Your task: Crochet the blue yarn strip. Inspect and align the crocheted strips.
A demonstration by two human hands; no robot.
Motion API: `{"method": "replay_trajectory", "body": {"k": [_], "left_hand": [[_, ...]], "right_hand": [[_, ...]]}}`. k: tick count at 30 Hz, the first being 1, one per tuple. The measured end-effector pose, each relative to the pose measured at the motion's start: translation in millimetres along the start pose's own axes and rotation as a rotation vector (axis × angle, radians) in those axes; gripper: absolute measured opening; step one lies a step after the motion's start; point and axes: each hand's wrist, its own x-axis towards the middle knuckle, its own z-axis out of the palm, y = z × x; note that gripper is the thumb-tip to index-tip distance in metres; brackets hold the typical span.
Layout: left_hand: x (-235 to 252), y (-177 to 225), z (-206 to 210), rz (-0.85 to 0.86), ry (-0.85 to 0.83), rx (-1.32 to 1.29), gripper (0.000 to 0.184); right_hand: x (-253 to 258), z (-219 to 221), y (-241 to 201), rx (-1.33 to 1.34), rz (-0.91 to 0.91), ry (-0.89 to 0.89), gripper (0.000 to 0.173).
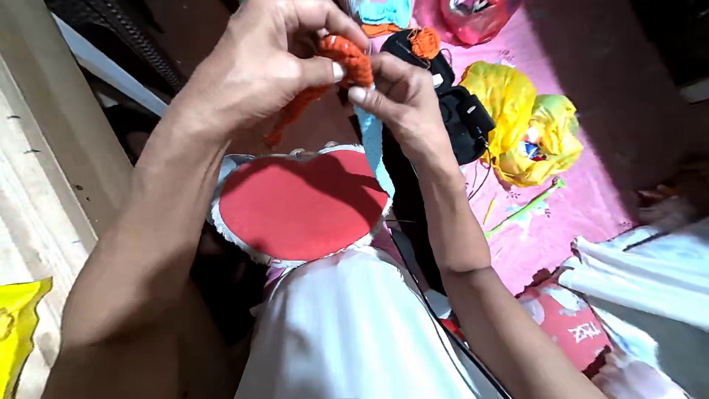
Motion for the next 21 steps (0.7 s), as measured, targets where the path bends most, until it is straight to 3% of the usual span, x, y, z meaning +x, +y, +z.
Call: {"method": "replay_trajectory", "body": {"k": [3, 7, 13, 17, 18, 21], "left_hand": [[2.1, 8.7, 0.7, 0.059, 0.134, -0.1, 0.036], [1.7, 13.4, 16.3, 0.033, 0.29, -0.128, 0.04], [7.7, 13.3, 21.0, 0.05, 0.213, -0.394, 0.029], [12.9, 18.1, 28.4, 0.078, 0.167, -0.435, 0.029], [12.9, 19.2, 28.8, 0.085, 0.185, -0.418, 0.028], [11.9, 20.2, 31.2, 0.153, 0.296, -0.337, 0.02]], "right_hand": [[8.6, 0.5, -14.0, 0.04, -0.05, 0.148, 0.01], [-2.8, 3.8, -29.1, 0.035, -0.06, 0.189, 0.029], [-11.8, -15.2, -35.1, 0.394, 0.004, 0.16, 0.028], [3.2, -23.3, -45.4, 0.284, -0.062, 0.022, 0.068], [7.0, -26.1, -49.3, 0.231, -0.065, -0.016, 0.066], [18.8, -37.6, -54.3, 0.163, -0.102, -0.096, 0.031]]}}
